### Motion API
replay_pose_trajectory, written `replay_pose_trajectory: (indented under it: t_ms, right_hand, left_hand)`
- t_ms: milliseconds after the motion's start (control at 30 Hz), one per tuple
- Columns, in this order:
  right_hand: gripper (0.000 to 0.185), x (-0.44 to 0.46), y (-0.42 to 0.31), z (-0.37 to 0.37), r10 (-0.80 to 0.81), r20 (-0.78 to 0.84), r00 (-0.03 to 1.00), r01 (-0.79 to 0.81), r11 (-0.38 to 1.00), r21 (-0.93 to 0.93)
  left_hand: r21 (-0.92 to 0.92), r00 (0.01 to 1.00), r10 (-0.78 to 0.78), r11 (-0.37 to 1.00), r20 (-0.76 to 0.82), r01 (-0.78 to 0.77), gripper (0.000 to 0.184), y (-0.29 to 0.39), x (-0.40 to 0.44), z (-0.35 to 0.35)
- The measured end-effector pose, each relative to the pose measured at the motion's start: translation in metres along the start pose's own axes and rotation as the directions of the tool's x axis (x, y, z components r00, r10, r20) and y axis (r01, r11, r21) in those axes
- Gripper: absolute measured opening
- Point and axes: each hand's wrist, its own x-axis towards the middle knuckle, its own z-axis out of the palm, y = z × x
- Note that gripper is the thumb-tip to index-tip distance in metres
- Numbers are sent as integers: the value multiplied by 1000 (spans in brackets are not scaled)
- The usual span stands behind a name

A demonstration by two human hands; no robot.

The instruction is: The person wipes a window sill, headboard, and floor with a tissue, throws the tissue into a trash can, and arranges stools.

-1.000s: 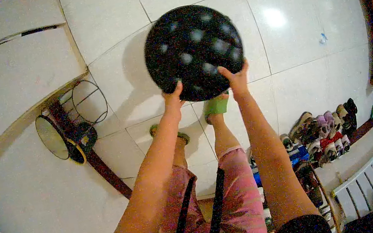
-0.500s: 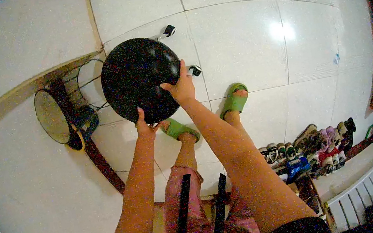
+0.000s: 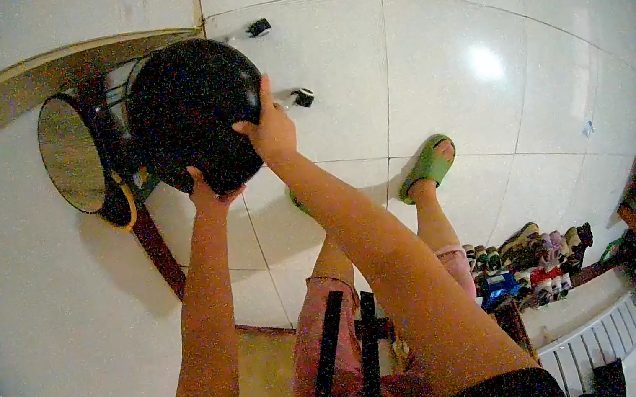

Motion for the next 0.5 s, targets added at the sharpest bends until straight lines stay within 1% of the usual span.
replay_pose_trajectory:
  t_ms: [100,133,167,233,267,300,333,367,400,433,467,500]
  right_hand:
    - [105,19,-24,8,-1,27,1000,1,1000,-7]
    - [101,27,-28,9,-33,28,999,33,999,12]
    - [101,37,-30,12,-28,22,999,28,1000,8]
    - [99,54,-32,12,-120,73,990,123,992,-27]
    - [88,57,-29,9,-132,96,987,128,991,45]
    - [79,56,-23,-1,-159,137,978,150,986,68]
    - [70,50,-14,-14,-186,175,967,173,981,88]
    - [53,41,4,-19,-139,179,974,161,980,-114]
    - [48,26,34,-26,-221,130,967,236,964,-121]
    - [42,8,60,-42,-214,145,966,232,966,-117]
    - [35,-13,89,-60,-236,148,960,246,968,-54]
    - [31,-35,111,-83,-115,188,975,146,976,-163]
  left_hand:
    - [-88,998,-55,994,33,58,92,13,50,-8]
    - [-66,996,-35,997,84,41,87,20,42,1]
    - [-42,992,-38,998,118,43,83,27,35,9]
    - [5,982,-44,999,186,43,79,39,24,24]
    - [32,978,-61,998,197,55,80,44,25,25]
    - [59,975,-76,996,210,65,81,51,20,31]
    - [117,962,-73,992,264,44,84,54,5,32]
    - [111,977,-56,993,207,34,84,54,-2,29]
    - [103,987,-39,994,155,23,84,50,-7,31]
    - [63,999,-24,998,38,22,83,40,-12,35]
    - [24,997,-13,1000,-81,15,83,28,-14,35]
    - [10,998,-51,999,-19,52,84,8,5,22]
